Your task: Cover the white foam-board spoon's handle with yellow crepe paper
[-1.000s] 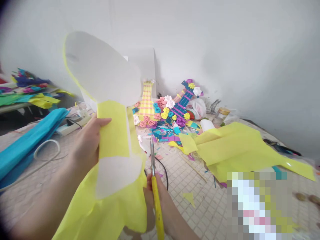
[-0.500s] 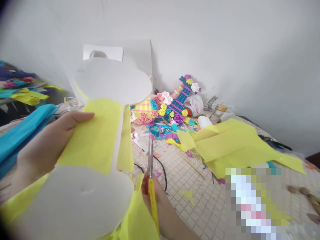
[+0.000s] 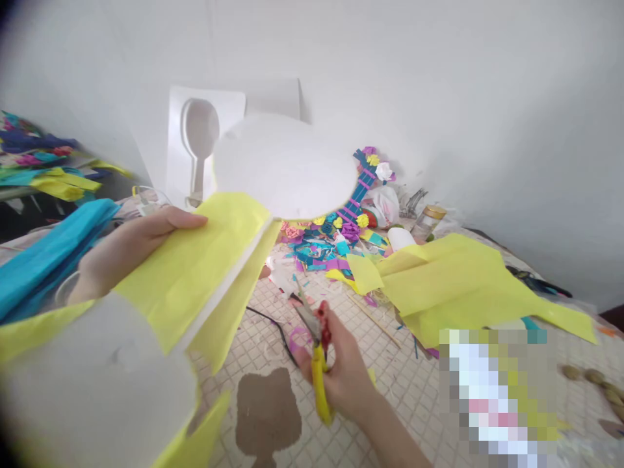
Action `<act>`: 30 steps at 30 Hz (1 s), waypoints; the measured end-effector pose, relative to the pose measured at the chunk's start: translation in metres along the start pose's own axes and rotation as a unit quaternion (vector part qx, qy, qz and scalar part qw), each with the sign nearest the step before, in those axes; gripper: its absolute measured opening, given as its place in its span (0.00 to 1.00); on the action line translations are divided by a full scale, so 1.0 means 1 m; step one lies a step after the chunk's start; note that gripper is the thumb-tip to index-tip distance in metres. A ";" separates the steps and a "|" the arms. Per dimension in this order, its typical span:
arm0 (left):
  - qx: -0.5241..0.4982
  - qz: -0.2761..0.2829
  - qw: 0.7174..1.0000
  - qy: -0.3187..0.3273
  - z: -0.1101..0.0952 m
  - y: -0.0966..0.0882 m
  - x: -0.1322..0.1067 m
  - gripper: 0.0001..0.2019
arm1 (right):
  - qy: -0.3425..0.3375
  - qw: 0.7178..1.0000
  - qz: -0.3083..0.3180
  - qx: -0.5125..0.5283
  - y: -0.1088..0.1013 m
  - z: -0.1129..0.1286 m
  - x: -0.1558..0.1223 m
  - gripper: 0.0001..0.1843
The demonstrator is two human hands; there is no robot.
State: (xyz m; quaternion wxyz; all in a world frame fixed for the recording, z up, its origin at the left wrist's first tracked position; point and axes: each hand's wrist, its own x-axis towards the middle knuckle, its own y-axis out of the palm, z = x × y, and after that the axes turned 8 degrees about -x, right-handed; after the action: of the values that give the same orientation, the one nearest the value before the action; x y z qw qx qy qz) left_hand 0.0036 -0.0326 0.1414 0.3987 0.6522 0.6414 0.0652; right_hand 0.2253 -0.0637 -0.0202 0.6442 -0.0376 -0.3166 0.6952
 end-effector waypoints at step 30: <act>0.237 0.327 0.912 -0.075 0.006 -0.013 0.048 0.23 | -0.430 0.730 -0.062 -0.528 -0.118 0.062 0.043 0.13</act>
State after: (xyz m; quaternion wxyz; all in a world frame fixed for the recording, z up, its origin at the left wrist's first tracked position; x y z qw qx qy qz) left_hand 0.0048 0.0058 0.1087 0.2356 0.9038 0.3570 -0.0113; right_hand 0.2928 -0.0516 0.1022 0.3572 -0.0490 -0.8775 0.3163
